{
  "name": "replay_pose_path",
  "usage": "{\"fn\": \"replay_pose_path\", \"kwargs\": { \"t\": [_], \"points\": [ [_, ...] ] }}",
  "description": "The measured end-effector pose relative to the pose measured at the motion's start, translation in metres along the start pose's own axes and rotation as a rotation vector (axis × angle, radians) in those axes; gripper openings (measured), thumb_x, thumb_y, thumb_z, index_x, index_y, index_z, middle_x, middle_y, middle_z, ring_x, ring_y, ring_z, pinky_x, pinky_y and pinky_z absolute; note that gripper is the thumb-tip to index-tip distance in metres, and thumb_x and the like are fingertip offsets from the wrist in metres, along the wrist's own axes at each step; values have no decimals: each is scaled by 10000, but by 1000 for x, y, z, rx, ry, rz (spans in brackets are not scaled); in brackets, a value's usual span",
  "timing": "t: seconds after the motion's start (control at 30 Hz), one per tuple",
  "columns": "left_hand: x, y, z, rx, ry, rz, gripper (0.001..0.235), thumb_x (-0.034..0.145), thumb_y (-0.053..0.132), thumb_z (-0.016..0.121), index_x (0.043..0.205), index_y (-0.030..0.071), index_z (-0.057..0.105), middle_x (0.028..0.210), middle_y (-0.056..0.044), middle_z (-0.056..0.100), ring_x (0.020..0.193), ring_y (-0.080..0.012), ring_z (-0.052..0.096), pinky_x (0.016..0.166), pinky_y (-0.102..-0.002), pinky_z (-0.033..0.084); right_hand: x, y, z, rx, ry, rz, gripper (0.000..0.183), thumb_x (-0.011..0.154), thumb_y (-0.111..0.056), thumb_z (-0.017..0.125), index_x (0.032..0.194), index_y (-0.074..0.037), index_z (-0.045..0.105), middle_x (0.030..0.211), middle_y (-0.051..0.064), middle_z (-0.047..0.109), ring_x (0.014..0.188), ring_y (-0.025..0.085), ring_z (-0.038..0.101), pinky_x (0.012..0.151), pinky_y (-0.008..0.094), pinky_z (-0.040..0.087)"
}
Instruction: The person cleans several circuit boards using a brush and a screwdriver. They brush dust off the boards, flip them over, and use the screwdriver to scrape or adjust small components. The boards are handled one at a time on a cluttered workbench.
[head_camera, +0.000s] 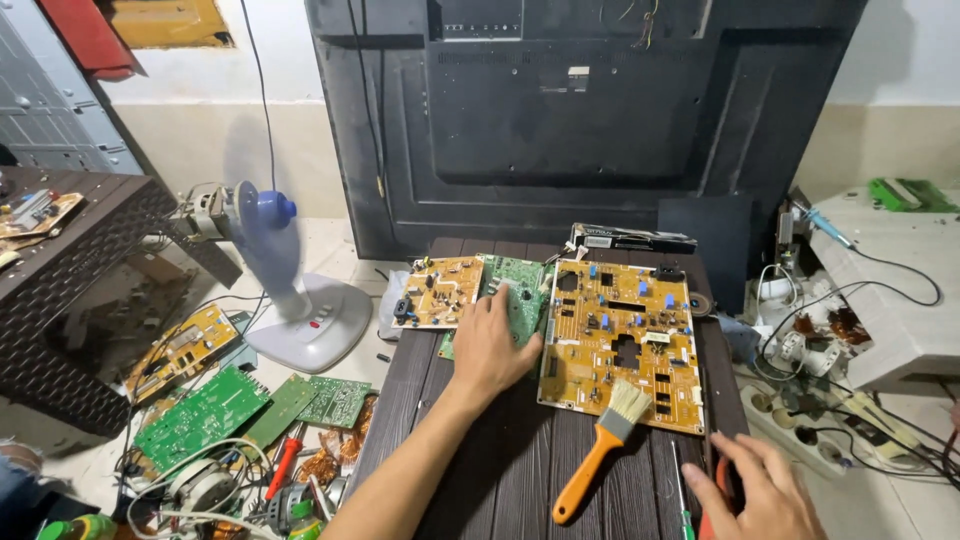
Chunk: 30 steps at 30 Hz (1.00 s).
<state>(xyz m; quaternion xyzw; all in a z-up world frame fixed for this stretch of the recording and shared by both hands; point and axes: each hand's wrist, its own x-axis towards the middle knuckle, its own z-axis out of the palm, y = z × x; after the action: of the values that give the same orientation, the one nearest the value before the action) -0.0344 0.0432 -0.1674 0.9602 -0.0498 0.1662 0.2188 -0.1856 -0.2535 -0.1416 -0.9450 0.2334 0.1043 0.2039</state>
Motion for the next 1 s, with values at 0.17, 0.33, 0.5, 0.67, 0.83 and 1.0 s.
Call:
{"fn": "replay_pose_path", "kwargs": {
  "t": [0.17,0.33,0.5,0.67,0.83,1.0],
  "points": [
    [-7,1,-11,-200,31,-41,782,875,446,601,1515,37,415,1003,-95,631,882,-196,529,840,-387,477,-2,20,37,147,329,-262,549,845,-616,545,1334,-410,688,1428,-126,601,1317,218,540,1136,453,380],
    [-7,5,-29,-220,7,-39,708,900,442,629,1494,101,450,1152,-124,670,988,-224,608,906,-429,510,-20,12,32,241,456,-319,466,865,-541,588,1268,-364,742,1378,-134,657,1326,173,567,1125,430,369],
    [-9,2,-37,-134,59,72,638,814,429,621,1364,109,584,1200,-157,701,1095,-263,653,931,-481,517,-26,16,27,262,467,-301,394,903,-470,609,1225,-323,783,1365,-109,684,1299,182,582,1120,368,419],
    [-8,-3,-50,-256,-8,-19,634,845,435,570,1400,130,569,1118,-131,733,1004,-268,671,920,-489,503,-25,19,29,257,480,-339,352,914,-444,614,1159,-290,815,1329,-97,708,1279,178,608,1112,376,434],
    [-5,-4,-26,-225,-101,-6,620,857,343,674,1413,104,541,1278,-172,653,1172,-298,605,1052,-521,475,-26,18,24,266,407,-322,353,931,-433,589,1141,-286,832,1337,-114,705,1314,169,591,1145,407,414],
    [-1,0,-31,-315,100,93,486,794,291,711,1247,128,647,1226,-74,701,1129,-229,637,980,-422,533,-23,30,34,301,490,-419,317,926,-373,618,1132,-246,823,1301,-86,733,1271,168,627,1119,370,422]
  ]
}}
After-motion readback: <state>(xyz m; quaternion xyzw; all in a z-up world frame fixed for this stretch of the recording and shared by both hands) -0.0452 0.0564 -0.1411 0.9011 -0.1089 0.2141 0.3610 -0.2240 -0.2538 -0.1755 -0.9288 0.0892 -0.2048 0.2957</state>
